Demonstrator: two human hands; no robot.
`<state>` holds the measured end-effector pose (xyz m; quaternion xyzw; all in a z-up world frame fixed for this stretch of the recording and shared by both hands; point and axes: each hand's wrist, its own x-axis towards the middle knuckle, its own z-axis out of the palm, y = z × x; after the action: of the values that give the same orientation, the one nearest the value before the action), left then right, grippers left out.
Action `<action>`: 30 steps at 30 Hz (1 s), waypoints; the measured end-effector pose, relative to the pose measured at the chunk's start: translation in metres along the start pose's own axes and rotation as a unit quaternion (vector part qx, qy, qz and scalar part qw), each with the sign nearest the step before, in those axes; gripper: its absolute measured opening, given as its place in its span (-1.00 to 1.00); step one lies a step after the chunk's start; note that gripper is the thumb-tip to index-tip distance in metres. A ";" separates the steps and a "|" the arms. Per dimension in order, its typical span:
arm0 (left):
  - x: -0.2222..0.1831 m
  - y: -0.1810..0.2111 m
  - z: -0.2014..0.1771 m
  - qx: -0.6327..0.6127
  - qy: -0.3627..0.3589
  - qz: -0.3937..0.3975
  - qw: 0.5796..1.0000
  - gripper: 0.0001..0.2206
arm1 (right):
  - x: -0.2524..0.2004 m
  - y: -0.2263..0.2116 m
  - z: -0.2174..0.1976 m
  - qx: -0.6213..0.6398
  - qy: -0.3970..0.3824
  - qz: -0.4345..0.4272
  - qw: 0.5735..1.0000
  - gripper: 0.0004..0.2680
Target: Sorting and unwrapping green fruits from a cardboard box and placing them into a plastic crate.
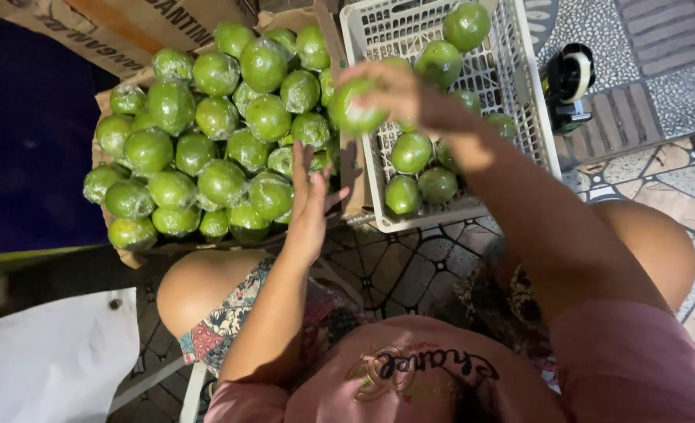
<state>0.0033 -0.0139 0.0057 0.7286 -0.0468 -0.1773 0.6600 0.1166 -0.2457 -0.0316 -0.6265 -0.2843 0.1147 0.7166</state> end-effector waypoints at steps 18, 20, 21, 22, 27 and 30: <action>0.034 -0.034 -0.005 0.032 0.097 -0.071 0.992 -0.51 | -0.083 0.260 -0.159 -0.360 0.554 0.267 0.702 -0.64; 0.031 -0.041 0.003 0.041 0.090 -0.063 0.993 -0.57 | -0.093 0.293 -0.177 -0.385 0.558 0.264 0.686 -0.64; 0.032 -0.044 0.004 0.056 0.064 -0.048 0.995 -0.63 | -0.093 0.309 -0.189 -0.408 0.579 0.257 0.658 -0.60; 0.029 -0.048 0.007 0.052 0.082 -0.048 0.994 -0.63 | -0.100 0.318 -0.194 -0.409 0.567 0.251 0.670 -0.60; 0.013 -0.061 0.012 0.074 -0.005 -0.045 0.996 -0.72 | -0.123 0.331 -0.221 -0.547 0.519 0.172 0.634 -0.70; 0.002 -0.060 0.014 0.099 -0.033 -0.068 0.992 -0.64 | -0.106 0.272 -0.192 -0.531 0.471 0.337 0.619 -0.91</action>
<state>-0.0093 -0.0204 -0.0542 0.7855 -0.0363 -0.2405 0.5691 0.1888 -0.4090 -0.3319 -0.9177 0.3120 -0.1342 0.2061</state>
